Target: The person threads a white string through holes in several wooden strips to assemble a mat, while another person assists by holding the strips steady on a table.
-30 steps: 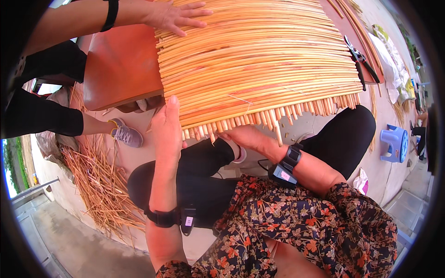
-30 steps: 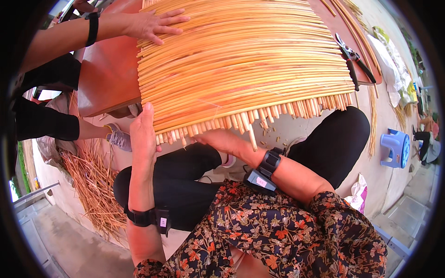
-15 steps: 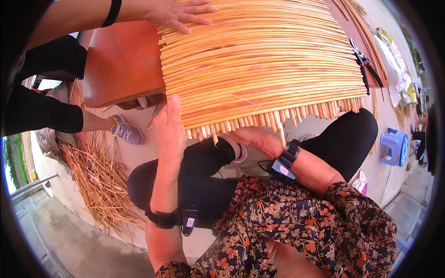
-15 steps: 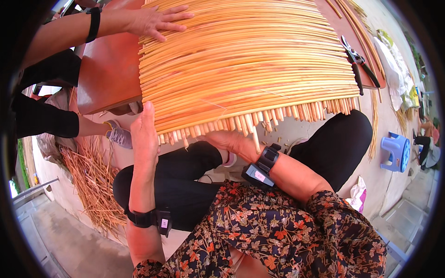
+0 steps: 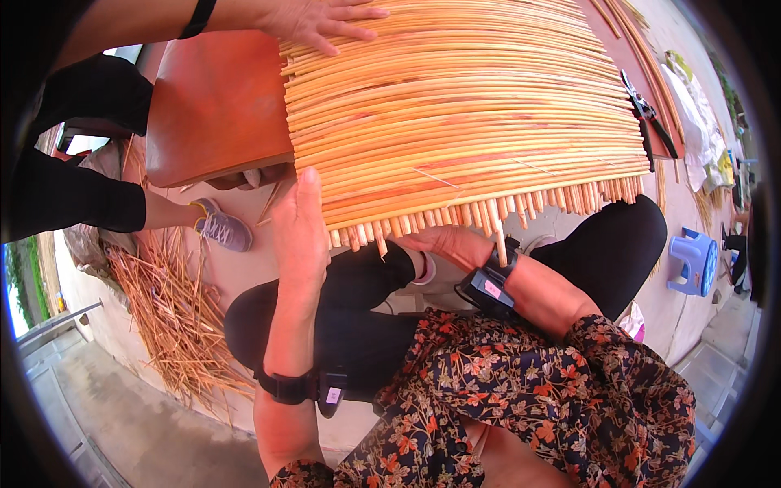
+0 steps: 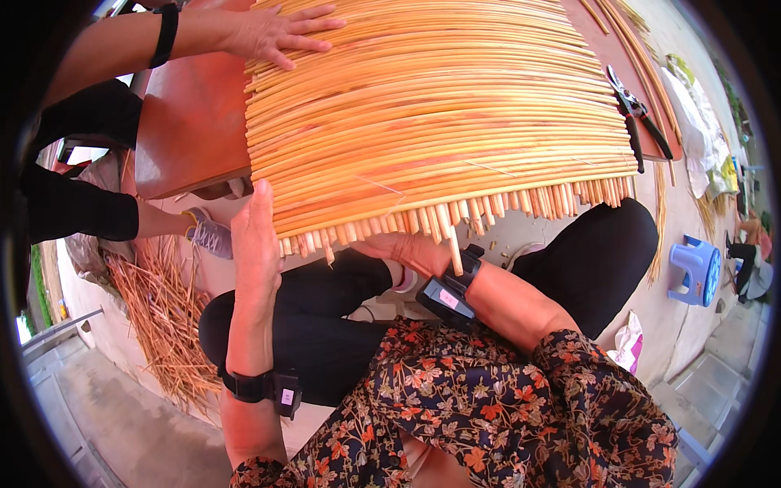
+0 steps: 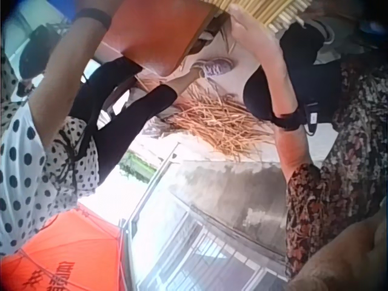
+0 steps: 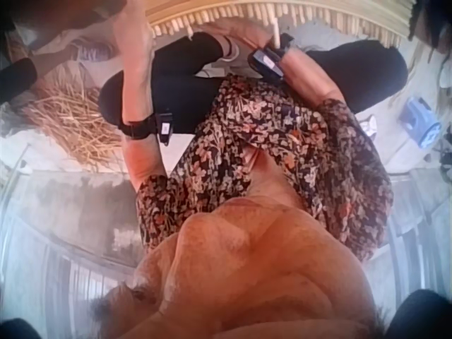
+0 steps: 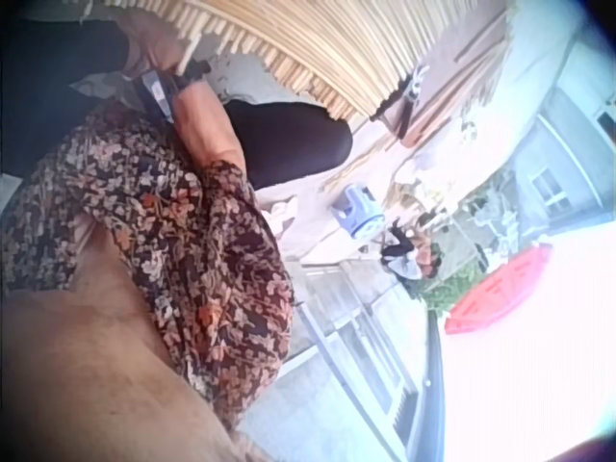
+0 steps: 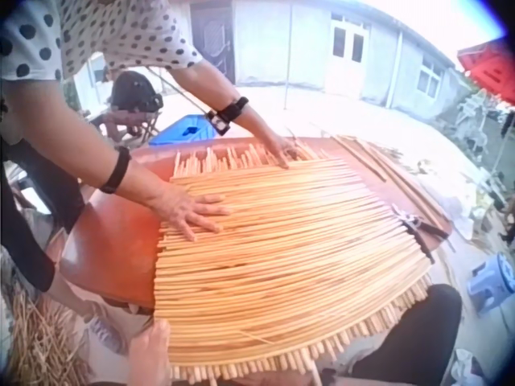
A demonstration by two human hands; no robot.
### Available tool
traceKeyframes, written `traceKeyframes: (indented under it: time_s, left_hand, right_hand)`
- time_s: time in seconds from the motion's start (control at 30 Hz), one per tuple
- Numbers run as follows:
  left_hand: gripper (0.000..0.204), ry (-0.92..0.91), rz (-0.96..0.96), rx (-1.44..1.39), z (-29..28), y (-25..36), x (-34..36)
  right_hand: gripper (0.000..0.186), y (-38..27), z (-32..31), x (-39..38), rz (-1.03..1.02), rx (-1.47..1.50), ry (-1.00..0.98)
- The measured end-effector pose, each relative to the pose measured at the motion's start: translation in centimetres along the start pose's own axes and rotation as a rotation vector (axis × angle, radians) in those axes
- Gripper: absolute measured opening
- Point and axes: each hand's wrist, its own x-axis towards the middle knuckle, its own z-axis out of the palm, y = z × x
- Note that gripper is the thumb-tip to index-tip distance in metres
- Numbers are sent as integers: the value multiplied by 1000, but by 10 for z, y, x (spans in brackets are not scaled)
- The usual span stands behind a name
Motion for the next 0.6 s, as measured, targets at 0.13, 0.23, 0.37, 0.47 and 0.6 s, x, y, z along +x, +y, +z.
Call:
traceKeyframes:
  time_s: [0.13, 0.23, 0.37, 0.47, 0.6]
  left_hand:
    - [50, 17, -88, -45, 3, 12, -7]
    - [50, 11, 31, -21, 5, 20, -15]
    - [48, 14, 55, -41, 3, 5, -10]
    - [47, 8, 39, -66, 3, 2, -9]
    - [46, 1, 72, -69, 3, 0, -9]
  right_hand:
    - [48, 25, -26, 10, -9, 784, -386]
    - [49, 46, -54, 12, -287, -164, -307]
    - [48, 46, -55, 6, -283, -564, -217]
    - [48, 41, -49, 4, -240, -514, -218]
    - [47, 41, -45, 0, -221, -493, -213]
